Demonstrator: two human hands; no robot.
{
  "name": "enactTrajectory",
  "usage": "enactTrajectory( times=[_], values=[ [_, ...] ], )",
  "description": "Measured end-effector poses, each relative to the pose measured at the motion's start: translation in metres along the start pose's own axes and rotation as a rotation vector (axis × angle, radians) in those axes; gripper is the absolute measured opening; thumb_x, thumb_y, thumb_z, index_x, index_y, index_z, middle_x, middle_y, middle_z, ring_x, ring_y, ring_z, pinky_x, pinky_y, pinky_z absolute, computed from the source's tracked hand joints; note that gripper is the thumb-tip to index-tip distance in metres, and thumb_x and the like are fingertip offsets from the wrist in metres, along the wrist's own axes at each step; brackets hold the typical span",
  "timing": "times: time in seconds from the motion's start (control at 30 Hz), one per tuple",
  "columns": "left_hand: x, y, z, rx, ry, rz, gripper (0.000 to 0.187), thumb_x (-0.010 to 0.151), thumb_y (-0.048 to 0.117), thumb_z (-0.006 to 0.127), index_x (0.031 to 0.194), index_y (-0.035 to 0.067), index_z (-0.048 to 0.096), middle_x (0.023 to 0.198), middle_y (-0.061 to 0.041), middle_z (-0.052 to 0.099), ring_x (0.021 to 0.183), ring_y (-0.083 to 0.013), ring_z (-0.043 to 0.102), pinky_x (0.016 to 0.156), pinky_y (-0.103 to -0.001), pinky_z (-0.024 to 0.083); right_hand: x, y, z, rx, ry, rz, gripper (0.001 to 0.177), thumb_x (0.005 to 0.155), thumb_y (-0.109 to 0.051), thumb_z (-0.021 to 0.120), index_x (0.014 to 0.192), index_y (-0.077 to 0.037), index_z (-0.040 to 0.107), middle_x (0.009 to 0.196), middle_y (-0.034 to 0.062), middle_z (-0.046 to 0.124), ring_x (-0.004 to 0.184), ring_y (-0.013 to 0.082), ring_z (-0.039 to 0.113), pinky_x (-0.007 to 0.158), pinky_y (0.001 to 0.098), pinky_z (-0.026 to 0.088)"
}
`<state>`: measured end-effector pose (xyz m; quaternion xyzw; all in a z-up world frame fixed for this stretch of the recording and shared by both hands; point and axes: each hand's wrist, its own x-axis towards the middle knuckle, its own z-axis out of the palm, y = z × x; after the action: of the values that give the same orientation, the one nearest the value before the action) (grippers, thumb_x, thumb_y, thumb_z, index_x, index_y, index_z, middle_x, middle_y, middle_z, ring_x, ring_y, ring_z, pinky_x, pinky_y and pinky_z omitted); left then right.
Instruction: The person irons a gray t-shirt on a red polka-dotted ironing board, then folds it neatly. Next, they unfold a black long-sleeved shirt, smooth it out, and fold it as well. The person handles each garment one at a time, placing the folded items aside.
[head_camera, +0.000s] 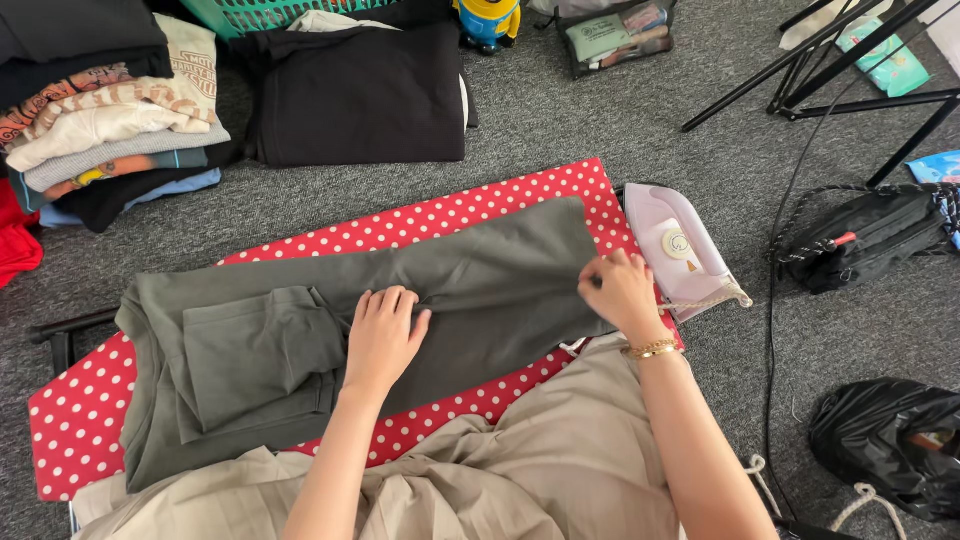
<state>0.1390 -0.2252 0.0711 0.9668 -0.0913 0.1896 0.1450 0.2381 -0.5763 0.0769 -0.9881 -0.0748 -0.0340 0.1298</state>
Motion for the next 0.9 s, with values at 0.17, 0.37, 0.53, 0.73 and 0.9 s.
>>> enactTrajectory(
  times=[0.17, 0.37, 0.53, 0.73, 0.9],
  values=[
    [0.014, -0.023, -0.013, -0.107, -0.024, -0.192, 0.016, 0.097, 0.019, 0.064, 0.108, 0.008, 0.067, 0.112, -0.005, 0.066, 0.104, -0.0312, 0.061, 0.091, -0.046, 0.049, 0.021, 0.015, 0.014, 0.158, -0.087, 0.115, 0.021, 0.088, -0.032, 0.073, 0.105, -0.021, 0.076, 0.116, 0.0132, 0.062, 0.114, 0.0397, 0.056, 0.099, 0.0493, 0.046],
    [0.032, -0.104, -0.005, 0.131, -0.045, -0.326, 0.025, 0.094, 0.015, 0.065, 0.118, 0.011, 0.068, 0.12, -0.007, 0.063, 0.103, -0.0352, 0.061, 0.085, -0.047, 0.051, 0.097, 0.033, 0.063, 0.269, 0.189, -0.07, 0.042, 0.1, -0.023, 0.063, 0.142, -0.02, 0.061, 0.14, 0.0184, 0.054, 0.119, 0.0445, 0.052, 0.101, 0.0501, 0.043],
    [0.031, -0.143, 0.005, -0.003, -0.218, -0.444, 0.026, 0.092, 0.021, 0.068, 0.117, 0.013, 0.064, 0.12, -0.012, 0.059, 0.096, -0.0371, 0.065, 0.078, -0.049, 0.054, 0.116, 0.037, 0.083, 0.144, 0.039, 0.016, 0.042, 0.083, -0.029, 0.082, 0.121, -0.017, 0.067, 0.131, 0.0173, 0.055, 0.115, 0.0414, 0.05, 0.097, 0.0499, 0.041],
    [0.03, -0.159, 0.003, -0.13, -0.131, -0.53, 0.018, 0.101, 0.023, 0.066, 0.108, 0.008, 0.058, 0.111, -0.011, 0.066, 0.099, -0.0385, 0.066, 0.08, -0.05, 0.052, 0.125, 0.057, 0.076, 0.599, -0.061, 0.153, 0.034, 0.09, -0.027, 0.079, 0.114, -0.011, 0.062, 0.106, 0.0077, 0.073, 0.103, 0.0247, 0.064, 0.091, 0.038, 0.052],
    [0.039, -0.143, 0.003, -0.088, -0.065, -0.534, 0.018, 0.103, 0.018, 0.065, 0.114, 0.006, 0.055, 0.114, -0.014, 0.064, 0.099, -0.039, 0.065, 0.079, -0.05, 0.053, 0.126, 0.048, 0.085, 0.513, 0.021, 0.211, 0.036, 0.094, -0.028, 0.079, 0.119, -0.009, 0.06, 0.105, 0.0133, 0.069, 0.093, 0.0243, 0.063, 0.084, 0.0371, 0.053]
  ],
)
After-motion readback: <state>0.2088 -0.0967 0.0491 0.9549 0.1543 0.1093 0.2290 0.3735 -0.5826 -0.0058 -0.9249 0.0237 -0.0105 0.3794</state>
